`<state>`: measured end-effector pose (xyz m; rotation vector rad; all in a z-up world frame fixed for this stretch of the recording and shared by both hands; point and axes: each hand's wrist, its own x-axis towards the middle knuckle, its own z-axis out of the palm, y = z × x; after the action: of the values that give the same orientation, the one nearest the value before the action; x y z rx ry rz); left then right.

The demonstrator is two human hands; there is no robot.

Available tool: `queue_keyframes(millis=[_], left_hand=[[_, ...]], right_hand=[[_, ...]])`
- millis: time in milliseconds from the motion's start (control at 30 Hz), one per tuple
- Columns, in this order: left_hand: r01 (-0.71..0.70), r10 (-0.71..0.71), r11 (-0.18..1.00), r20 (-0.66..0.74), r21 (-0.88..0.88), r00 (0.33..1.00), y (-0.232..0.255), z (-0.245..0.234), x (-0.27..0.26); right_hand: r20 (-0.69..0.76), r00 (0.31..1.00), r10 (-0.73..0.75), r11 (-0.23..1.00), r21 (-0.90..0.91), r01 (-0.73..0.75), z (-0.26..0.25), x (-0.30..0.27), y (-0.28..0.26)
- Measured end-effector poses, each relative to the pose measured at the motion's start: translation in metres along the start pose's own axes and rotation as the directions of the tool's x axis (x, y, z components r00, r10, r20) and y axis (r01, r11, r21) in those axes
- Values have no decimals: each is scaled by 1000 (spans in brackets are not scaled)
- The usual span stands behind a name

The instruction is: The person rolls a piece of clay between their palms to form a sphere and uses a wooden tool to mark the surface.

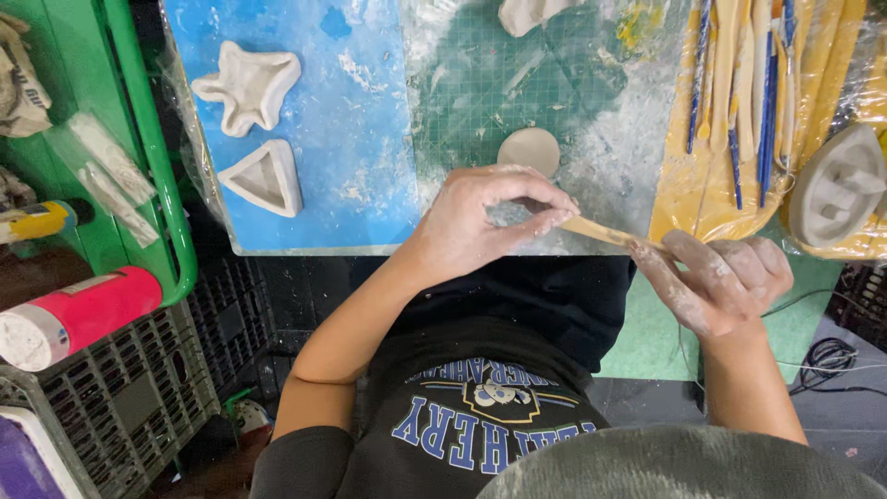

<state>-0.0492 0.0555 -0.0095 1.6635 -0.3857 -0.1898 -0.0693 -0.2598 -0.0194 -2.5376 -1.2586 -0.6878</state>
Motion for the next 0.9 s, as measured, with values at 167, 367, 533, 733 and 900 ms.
queue_keyframes(millis=[167, 367, 533, 733, 900], left_hand=[[159, -167, 949, -8, -274, 986, -13, -5, 27], [149, -178, 923, -51, -354, 983, -17, -24, 76], [115, -145, 971, -136, -210, 980, -27, -42, 97], [113, -167, 948, -164, -297, 972, -49, -55, 98], [102, -171, 937, -185, -334, 968, -62, -56, 101]], right_hand=[[-50, 999, 11, 999, -33, -13, 14, 17, 16], [-141, 990, 11, 997, -75, -22, 38, 67, 54], [-181, 984, 4, 990, -138, -29, 61, 89, 68], [-212, 976, 36, 999, 9, -35, 82, 103, 65], [-255, 966, 35, 998, -38, -46, 89, 102, 64]])
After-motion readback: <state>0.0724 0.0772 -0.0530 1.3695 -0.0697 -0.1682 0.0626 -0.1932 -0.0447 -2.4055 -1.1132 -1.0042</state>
